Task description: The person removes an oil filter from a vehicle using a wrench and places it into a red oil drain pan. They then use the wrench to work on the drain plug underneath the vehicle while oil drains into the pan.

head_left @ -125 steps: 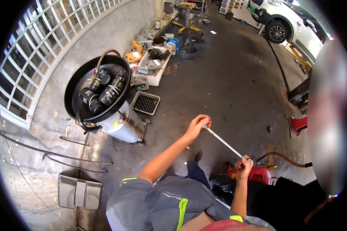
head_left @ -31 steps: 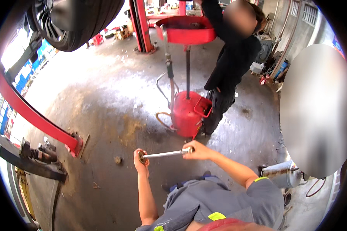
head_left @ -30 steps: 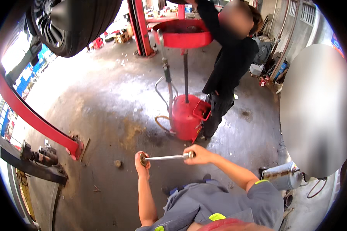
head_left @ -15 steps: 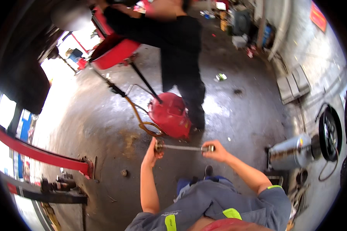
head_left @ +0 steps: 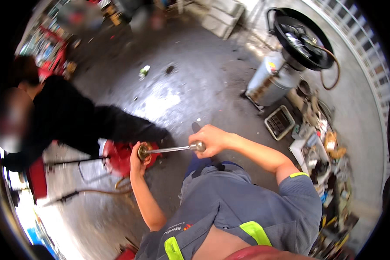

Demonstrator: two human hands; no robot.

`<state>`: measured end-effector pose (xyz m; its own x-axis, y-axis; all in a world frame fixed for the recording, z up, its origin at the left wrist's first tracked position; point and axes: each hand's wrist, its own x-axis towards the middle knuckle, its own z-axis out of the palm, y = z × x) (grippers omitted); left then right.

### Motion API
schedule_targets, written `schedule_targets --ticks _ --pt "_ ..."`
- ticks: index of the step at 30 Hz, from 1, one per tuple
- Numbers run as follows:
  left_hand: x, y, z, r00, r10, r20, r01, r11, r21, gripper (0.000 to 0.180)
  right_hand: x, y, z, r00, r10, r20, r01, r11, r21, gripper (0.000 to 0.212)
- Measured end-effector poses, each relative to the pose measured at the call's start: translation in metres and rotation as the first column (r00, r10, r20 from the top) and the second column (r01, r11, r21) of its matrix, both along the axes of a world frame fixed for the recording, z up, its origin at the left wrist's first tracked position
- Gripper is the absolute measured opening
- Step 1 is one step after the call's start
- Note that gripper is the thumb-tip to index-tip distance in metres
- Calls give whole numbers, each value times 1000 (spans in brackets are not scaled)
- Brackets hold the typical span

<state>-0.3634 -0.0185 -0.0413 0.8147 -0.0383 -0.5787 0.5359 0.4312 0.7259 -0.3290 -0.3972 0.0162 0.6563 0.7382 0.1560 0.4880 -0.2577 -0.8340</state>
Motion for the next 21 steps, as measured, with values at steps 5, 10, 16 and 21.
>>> schedule_targets --ticks 5,10,16,21 --pt "123 -44 -21 990 -106 -89 103 994 -42 41 72 -41 -8 992 -108 58 112 992 -64 25" --pt "222 -94 -35 973 -229 16 229 970 -84 49 147 -75 -9 919 -315 -239 329 944 23 30" --pt "317 -164 -31 917 -200 346 254 960 -117 39 233 -134 -6 737 -374 -563 528 838 135 20" --pt "381 -193 -42 860 -24 510 84 992 -96 28 283 -145 -5 512 -246 -823 643 745 177 20"
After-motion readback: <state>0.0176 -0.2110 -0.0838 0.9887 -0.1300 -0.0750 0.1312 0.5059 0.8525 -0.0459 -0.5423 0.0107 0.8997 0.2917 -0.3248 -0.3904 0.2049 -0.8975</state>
